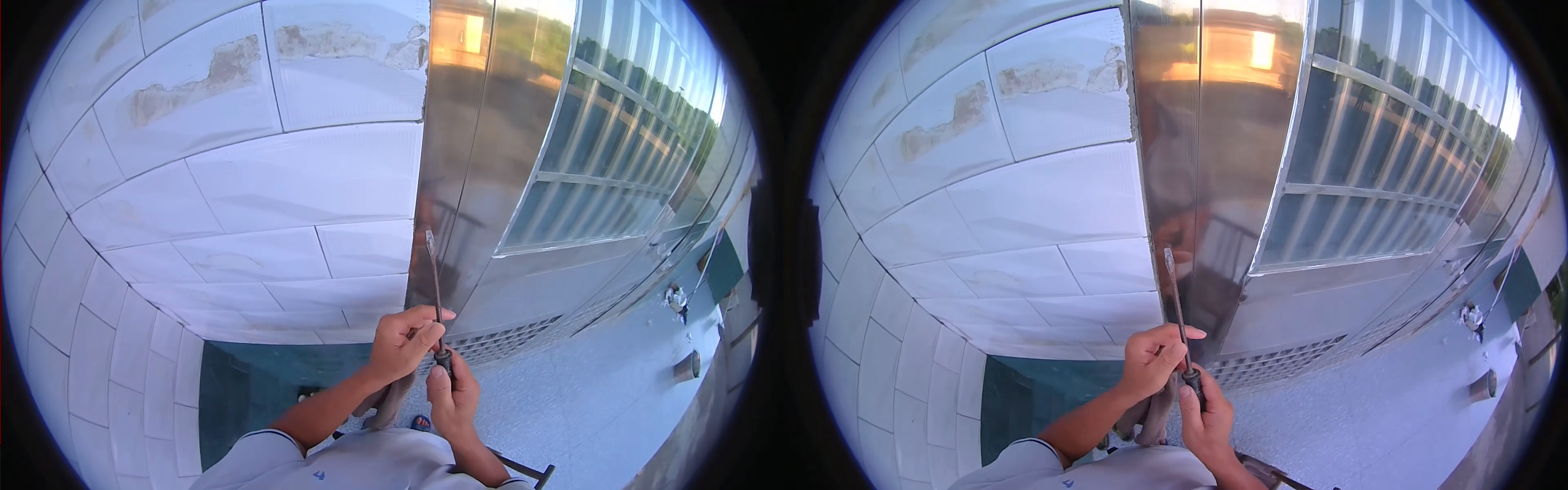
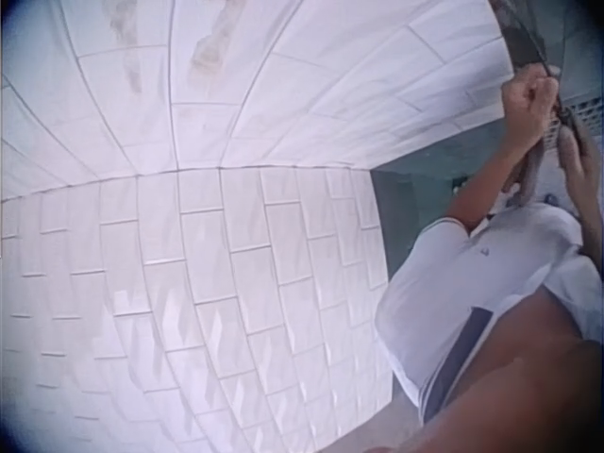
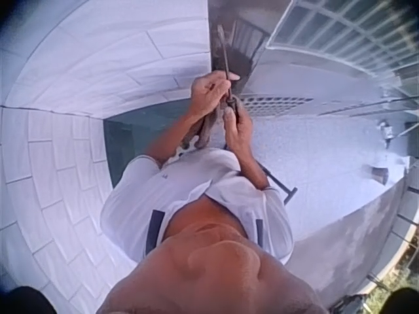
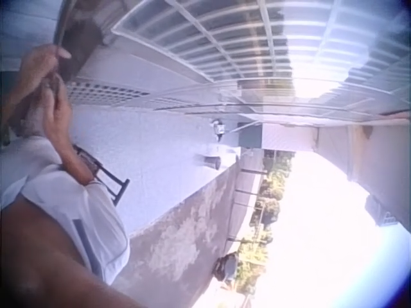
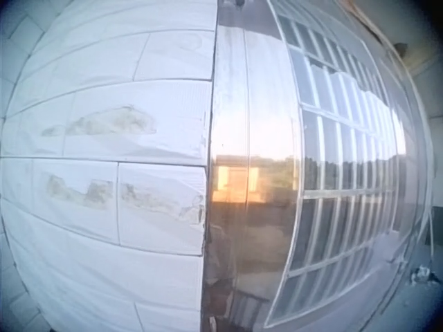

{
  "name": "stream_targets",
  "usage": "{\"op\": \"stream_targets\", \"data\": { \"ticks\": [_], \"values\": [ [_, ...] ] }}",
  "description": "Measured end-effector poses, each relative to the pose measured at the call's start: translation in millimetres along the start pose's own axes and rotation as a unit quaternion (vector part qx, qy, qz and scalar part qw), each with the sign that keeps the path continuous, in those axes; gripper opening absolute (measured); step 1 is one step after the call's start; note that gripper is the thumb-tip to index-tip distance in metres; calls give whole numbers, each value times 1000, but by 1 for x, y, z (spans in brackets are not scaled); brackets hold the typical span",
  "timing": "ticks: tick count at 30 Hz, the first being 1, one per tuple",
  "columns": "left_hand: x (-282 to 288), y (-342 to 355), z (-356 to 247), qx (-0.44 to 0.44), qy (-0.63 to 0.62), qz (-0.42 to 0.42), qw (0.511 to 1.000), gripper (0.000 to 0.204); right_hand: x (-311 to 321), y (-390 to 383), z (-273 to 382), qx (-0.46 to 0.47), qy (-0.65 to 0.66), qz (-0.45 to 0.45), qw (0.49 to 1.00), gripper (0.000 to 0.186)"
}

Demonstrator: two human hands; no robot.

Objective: Cleaning a metal door and using a screwdriver to adjust or fix a screw in the door frame.

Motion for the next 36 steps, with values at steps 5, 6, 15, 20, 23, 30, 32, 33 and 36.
{"op": "stream_targets", "data": {
  "ticks": [5, 6, 15, 20, 23, 30, 32, 33, 36],
  "values": [
    [0, 1, -10, 8, 60, -5, 998, 22, -4, 3, 9, 36, -89, 4, 995, 26],
    [0, -1, -10, -23, 94, -4, 995, 22, -3, 0, 10, 36, -91, 2, 995, 26],
    [0, 0, -17, -16, 75, 41, 996, 24, -8, -7, 14, -46, -82, 2, 996, 28],
    [0, -1, -14, -10, 45, 46, 998, 27, -10, -8, 16, -32, -98, -11, 995, 28],
    [1, -1, -15, -5, 35, 60, 998, 28, -11, -7, 17, -29, -112, -6, 993, 27],
    [0, -1, -15, -1, 39, 67, 997, 30, -14, -7, 25, -20, -104, -17, 994, 26],
    [-1, 0, -13, 6, 30, 71, 997, 31, -14, -4, 27, -19, -125, -14, 992, 26],
    [0, 0, -12, 3, 30, 72, 997, 31, -15, -4, 26, -15, -125, -15, 992, 26],
    [1, -4, -10, 4, 28, 72, 997, 31, -14, -10, 24, -25, -134, -25, 990, 26]
  ]
}}
Point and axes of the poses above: each hand's wrist, its own y-axis towards the middle knuckle, its own x-axis out of the back of the hand, z = x × y, the point moved 7 cm from there along y, towards the middle knuckle, and after that the axes turned 12 degrees about x, right-handed, at the moved point
